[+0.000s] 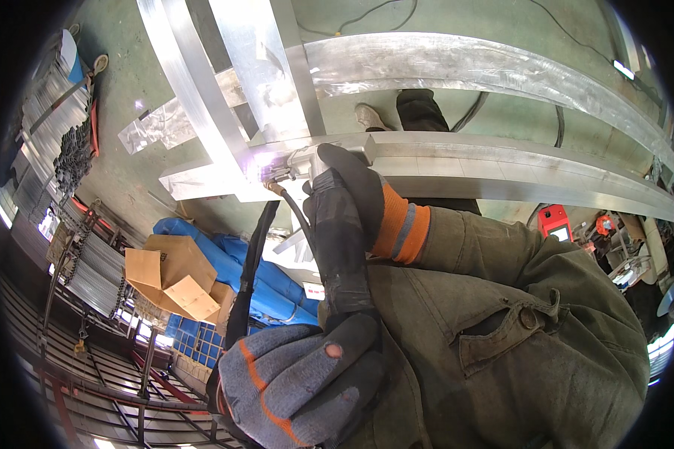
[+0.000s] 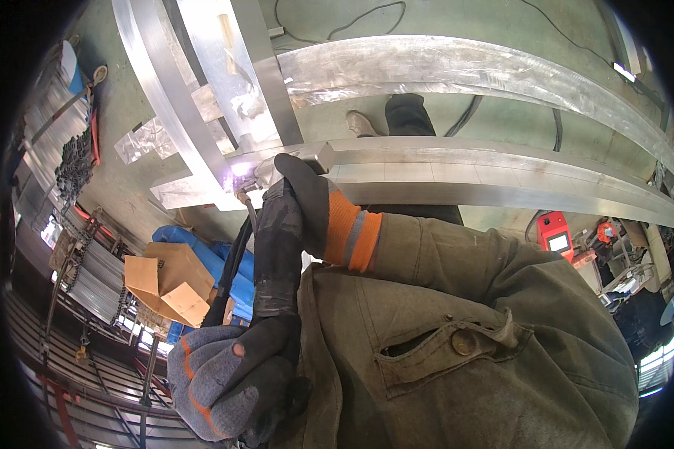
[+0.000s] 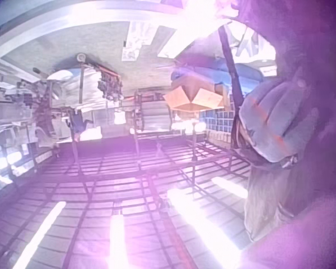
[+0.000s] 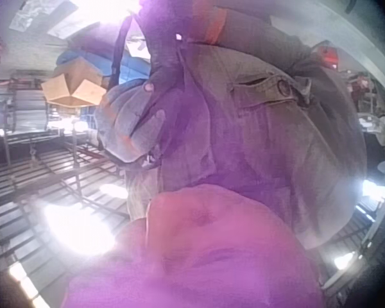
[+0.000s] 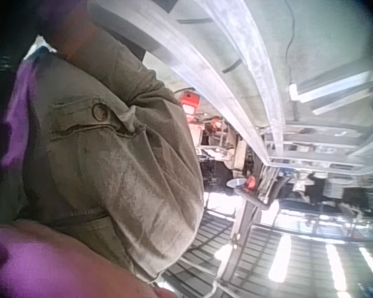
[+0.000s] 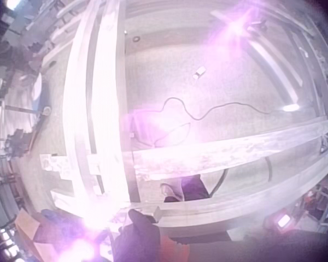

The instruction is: The person welds a metal frame using a handheld welding torch, moving the torch along the seams of intersecting metal bars. The person pauses briefly to reposition the torch and then continues welding along the same joint.

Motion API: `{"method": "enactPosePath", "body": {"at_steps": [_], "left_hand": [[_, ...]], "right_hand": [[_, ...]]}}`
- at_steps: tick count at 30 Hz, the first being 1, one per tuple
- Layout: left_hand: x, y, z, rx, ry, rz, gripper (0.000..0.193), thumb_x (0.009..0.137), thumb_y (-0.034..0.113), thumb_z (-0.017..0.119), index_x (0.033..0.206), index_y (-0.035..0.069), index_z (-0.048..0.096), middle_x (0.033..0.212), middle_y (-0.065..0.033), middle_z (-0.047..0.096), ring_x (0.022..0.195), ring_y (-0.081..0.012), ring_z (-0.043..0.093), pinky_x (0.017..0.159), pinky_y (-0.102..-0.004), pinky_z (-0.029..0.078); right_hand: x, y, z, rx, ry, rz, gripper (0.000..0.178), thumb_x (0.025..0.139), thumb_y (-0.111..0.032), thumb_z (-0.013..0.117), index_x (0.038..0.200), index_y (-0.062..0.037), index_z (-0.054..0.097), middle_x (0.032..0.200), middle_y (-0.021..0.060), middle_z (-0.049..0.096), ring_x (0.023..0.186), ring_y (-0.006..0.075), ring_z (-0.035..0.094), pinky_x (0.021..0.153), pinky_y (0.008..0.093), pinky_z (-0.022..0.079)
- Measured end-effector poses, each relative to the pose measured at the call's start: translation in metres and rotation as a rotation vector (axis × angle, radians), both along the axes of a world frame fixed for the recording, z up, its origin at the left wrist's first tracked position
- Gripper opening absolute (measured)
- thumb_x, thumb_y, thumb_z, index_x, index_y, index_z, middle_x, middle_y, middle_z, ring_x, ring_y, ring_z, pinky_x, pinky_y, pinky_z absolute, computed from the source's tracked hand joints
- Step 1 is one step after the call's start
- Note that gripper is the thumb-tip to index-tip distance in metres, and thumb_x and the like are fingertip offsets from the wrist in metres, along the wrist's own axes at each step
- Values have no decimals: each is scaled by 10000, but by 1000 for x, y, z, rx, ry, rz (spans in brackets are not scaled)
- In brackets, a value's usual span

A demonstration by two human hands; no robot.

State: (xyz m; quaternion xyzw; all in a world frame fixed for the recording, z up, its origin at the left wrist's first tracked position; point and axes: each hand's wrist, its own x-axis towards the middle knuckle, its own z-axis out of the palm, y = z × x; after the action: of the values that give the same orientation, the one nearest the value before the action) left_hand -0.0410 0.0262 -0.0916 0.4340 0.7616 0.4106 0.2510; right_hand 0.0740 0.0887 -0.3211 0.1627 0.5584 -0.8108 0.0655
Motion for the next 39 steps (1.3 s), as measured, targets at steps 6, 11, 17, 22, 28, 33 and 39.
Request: {"method": "enactPosePath", "body": {"at_steps": [6,11,17,22,28,33,39], "left_hand": [[-3,-3,-1,25,-95,-92,293,639,163,727,904,44,688,1065,-283,672,804,-327,708,644,-428,604],[-22,17,12,-172,-60,-235,298,632,182,735,891,42,691,1068,-286,672,800,-324,707,641,-422,600],[-12,23,4,33,-78,-1,295,629,182,722,888,45,693,1074,-285,673,826,-341,706,664,-425,605],[-18,12,11,-113,-55,-179,291,632,180,716,887,43,687,1073,-282,674,835,-348,706,663,-429,606],[-22,8,26,-228,-98,-211,385,670,122,753,1020,25,624,1093,-250,682,838,-347,714,651,-430,584],[-24,16,23,-222,-95,-220,356,667,149,740,989,39,639,1088,-256,679,832,-344,712,654,-427,588],[3,16,-12,78,-37,19,323,598,186,701,891,51,675,1076,-271,670,854,-342,700,654,-437,600]], "right_hand": [[-3,3,2,-24,14,0,828,875,-145,793,1520,15,300,1268,176,608,1132,249,633,982,361,531],[-3,5,4,-119,-13,-15,828,874,-146,794,1519,17,301,1265,175,613,1125,247,636,978,361,532],[-4,7,5,-47,11,-5,829,872,-146,795,1518,20,302,1261,174,619,1117,244,639,974,360,533],[-5,9,7,-50,11,-7,830,871,-147,796,1517,22,303,1258,173,623,1110,241,641,970,359,534],[-5,7,7,-2,29,-36,813,879,-142,788,1515,16,307,1252,175,620,1093,241,643,957,360,541],[-4,5,4,-89,74,-85,735,934,-102,725,1533,-50,302,1241,170,610,1083,229,634,909,362,570],[-2,6,7,-102,72,-62,722,951,-79,695,1546,-59,285,1249,161,608,1086,223,628,930,355,559]]}}
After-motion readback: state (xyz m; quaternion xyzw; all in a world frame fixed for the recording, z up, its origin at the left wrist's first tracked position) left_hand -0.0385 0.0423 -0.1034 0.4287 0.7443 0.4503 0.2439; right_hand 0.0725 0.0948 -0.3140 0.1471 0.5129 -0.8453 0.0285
